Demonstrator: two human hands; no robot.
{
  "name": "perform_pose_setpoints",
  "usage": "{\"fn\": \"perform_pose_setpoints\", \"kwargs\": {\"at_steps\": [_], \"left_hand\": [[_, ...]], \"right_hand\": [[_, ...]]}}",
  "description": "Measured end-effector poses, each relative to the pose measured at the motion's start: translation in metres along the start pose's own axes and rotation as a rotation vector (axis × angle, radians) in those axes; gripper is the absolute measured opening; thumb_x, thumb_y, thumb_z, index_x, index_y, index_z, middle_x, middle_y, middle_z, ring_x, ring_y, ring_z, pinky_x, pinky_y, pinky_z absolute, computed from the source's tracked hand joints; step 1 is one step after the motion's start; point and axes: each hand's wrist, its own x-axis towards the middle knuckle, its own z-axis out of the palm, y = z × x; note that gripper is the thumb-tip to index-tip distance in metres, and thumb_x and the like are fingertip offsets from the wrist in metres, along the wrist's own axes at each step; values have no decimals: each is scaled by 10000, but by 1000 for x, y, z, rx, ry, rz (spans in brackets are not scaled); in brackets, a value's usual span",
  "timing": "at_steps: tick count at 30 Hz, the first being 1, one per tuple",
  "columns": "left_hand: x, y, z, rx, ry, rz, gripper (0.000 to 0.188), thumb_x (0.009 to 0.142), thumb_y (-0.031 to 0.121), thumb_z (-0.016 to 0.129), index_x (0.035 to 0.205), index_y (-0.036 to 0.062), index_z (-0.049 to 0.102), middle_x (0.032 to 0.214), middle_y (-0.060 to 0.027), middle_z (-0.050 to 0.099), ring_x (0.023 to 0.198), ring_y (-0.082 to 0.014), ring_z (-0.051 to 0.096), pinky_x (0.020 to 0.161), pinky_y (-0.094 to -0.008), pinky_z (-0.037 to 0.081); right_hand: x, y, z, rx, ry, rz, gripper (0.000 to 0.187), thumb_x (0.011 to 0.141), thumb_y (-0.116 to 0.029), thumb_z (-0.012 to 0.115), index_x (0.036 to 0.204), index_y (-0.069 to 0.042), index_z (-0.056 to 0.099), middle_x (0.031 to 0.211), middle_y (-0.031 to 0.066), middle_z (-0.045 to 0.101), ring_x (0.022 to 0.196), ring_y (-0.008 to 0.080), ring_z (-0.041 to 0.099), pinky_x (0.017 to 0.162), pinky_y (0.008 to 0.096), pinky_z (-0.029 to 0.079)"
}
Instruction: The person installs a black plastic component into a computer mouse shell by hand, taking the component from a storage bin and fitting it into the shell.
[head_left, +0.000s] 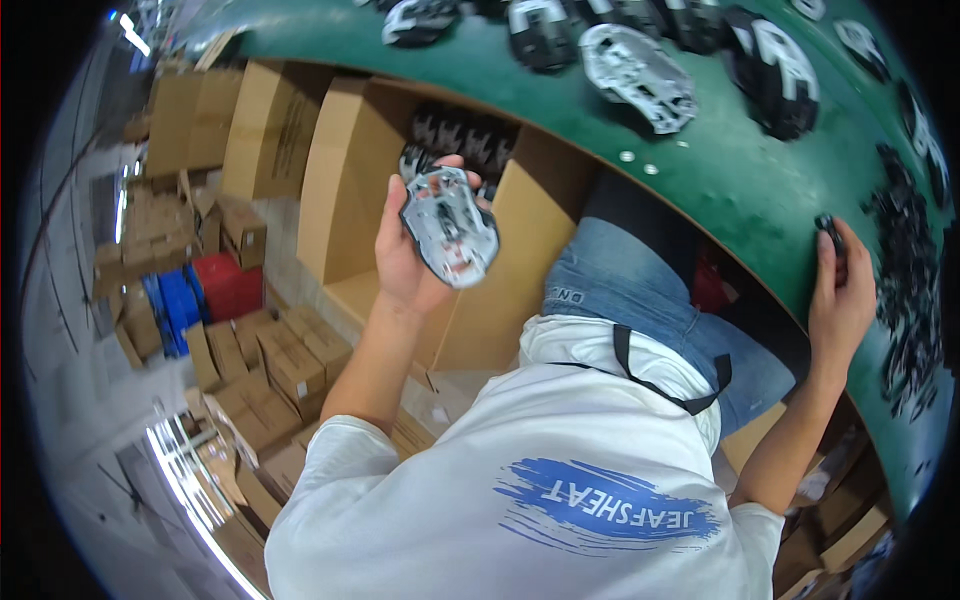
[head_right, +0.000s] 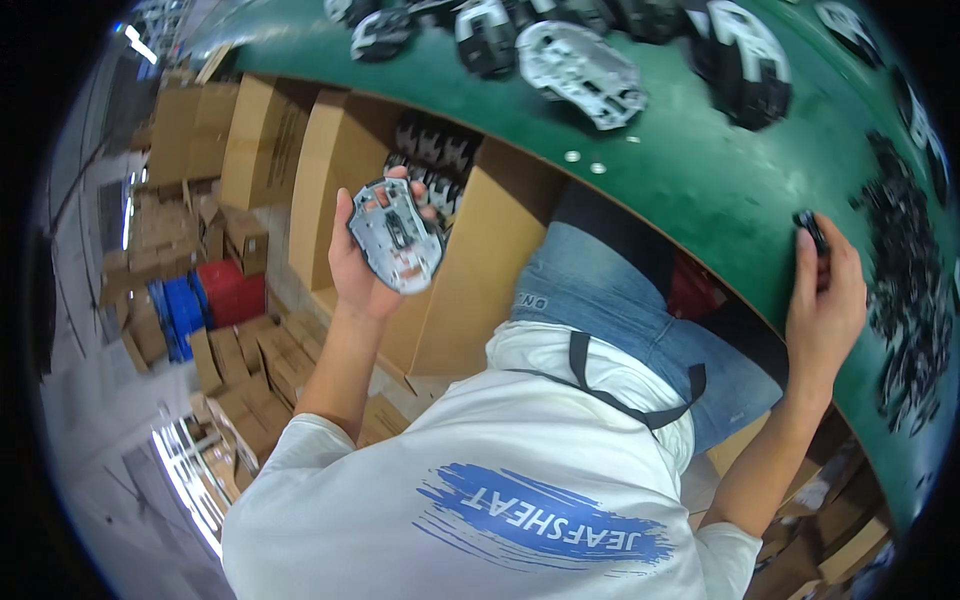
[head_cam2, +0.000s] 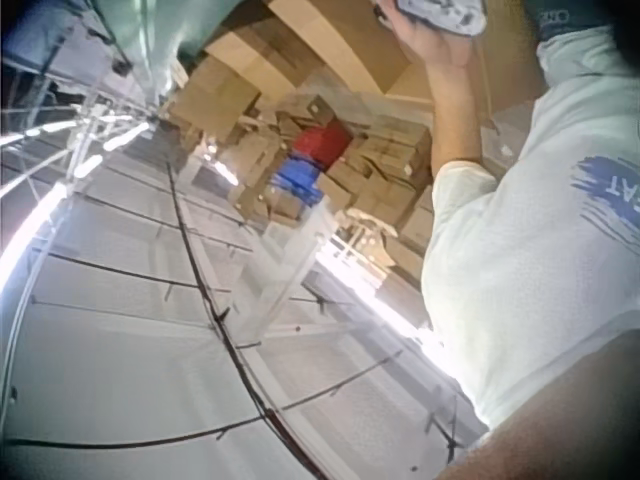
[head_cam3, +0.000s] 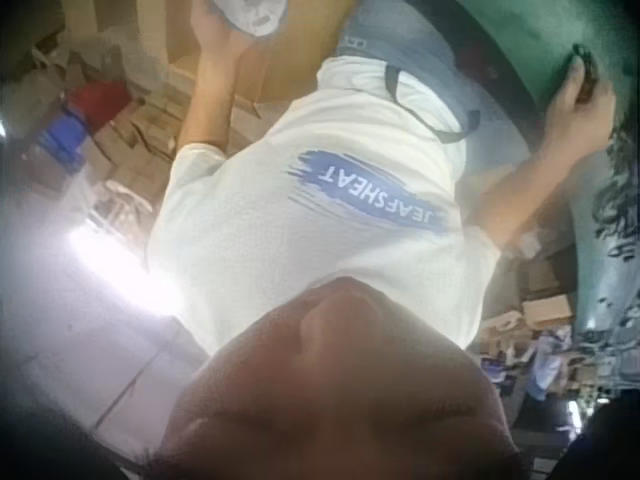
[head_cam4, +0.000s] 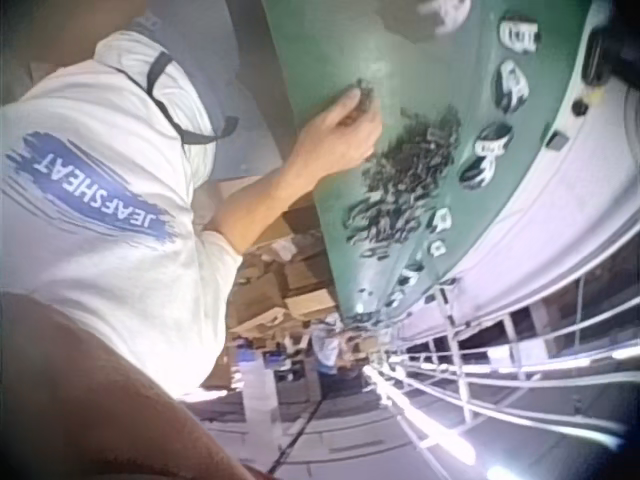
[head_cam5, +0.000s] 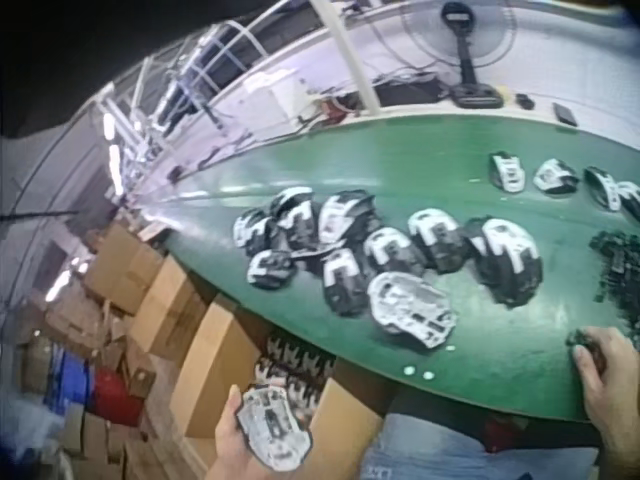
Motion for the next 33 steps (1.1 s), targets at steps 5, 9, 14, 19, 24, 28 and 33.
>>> {"fn": "perform_pose_setpoints", "kwargs": {"at_steps": [5,9,14,19,24,28,33], "left_hand": [[-17,28,-155,912,528,156,470,1099,380,620,1417,36,582,1255,-76,672,1161,-170,635,1007,-335,521],[-27,-27,-250,1035,665,-52,486,972,311,807,1343,36,656,1203,-81,704,1087,-171,664,972,-311,516],[-43,-71,-304,1576,492,55,646,813,329,911,1317,3,675,1263,-241,680,1164,-369,672,1020,-448,536],[-16,-100,-261,1713,474,45,574,835,310,875,1327,101,664,1345,-184,629,1268,-401,596,1066,-461,495],[-25,-99,-265,1822,489,160,690,871,428,830,1448,135,590,1460,-149,538,1383,-383,481,1145,-522,399],[-22,-100,-277,1940,396,202,736,970,485,703,1582,157,462,1616,-210,395,1499,-438,346,1230,-595,265],[-41,-109,-345,2323,420,111,725,1005,420,652,1640,185,389,1674,-264,331,1531,-496,305,1255,-618,212]], "right_hand": [[-3,11,2,112,34,-159,268,1083,-155,649,1295,-23,747,970,58,669,848,151,571,806,289,480],[-4,15,-3,88,-10,-125,277,1091,-129,629,1313,2,732,1057,88,686,935,159,604,883,289,484],[-13,46,15,391,108,-9,237,1080,-98,650,1264,46,692,1139,78,703,1051,162,648,979,290,496],[-18,61,5,318,96,-22,190,1064,-111,689,1193,29,688,1111,60,687,1020,137,623,958,284,497],[-10,58,12,324,68,46,194,1054,-140,713,1165,18,693,1091,44,689,989,130,611,919,273,492],[-13,57,-1,269,131,44,180,1049,-124,714,1158,18,696,1075,47,693,955,130,609,885,278,498],[-2,8,11,312,92,80,150,1014,-97,735,1126,2,721,1027,53,711,945,132,649,884,275,519]]}}
